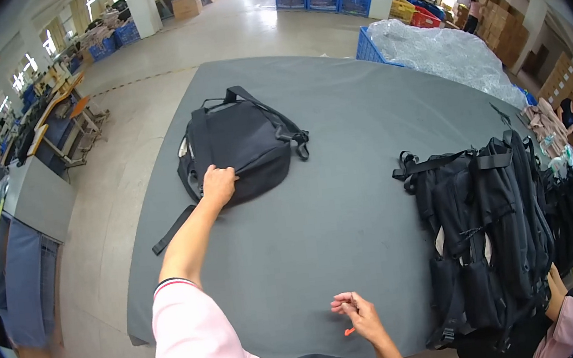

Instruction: The recorder is inspecting and adjusting various components and straps on multiple black backpacks at a large work table in a factory setting.

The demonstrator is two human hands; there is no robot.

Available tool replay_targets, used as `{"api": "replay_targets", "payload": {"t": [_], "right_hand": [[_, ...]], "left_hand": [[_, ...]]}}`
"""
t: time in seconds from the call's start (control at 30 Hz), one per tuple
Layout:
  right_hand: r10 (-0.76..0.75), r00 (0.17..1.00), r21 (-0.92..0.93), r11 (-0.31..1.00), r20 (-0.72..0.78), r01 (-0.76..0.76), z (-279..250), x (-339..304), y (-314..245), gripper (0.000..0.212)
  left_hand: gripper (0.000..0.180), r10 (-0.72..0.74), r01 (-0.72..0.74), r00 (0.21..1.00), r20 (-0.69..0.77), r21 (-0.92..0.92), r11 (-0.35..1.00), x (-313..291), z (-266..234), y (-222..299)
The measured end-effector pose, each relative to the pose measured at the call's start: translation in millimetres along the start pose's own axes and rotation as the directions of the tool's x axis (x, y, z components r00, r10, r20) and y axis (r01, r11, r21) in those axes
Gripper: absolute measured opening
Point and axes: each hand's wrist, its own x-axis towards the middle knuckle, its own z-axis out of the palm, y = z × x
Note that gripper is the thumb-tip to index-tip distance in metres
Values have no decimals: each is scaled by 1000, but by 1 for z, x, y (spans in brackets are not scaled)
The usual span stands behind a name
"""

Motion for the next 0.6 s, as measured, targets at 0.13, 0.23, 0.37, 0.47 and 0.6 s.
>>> {"api": "replay_targets", "payload": {"t": [0.13, 0.23, 0.37, 0.47, 0.6], "right_hand": [[-90, 976, 124, 985, -199, 117, -14, -22, 7, 19], [-168, 883, 81, 971, -438, 225, -35, -28, -16, 16], [-338, 795, -44, 929, -505, 367, -66, -8, -40, 17], [-382, 778, -134, 921, -499, 367, -67, 30, -72, 19], [-559, 773, -633, 723, -301, 276, -62, 130, -71, 26]], "left_hand": [[13, 295, -306, 952, -86, -320, 896, -67, -75, 72], [8, 745, -706, 650, 153, -241, 666, -169, -101, 124], [10, 390, -11, 893, 226, -854, 520, -193, -156, 141], [17, 41, -65, 998, -50, -719, 692, -163, -173, 124], [57, 197, -113, 968, 152, -436, 893, -188, -121, 150]]}}
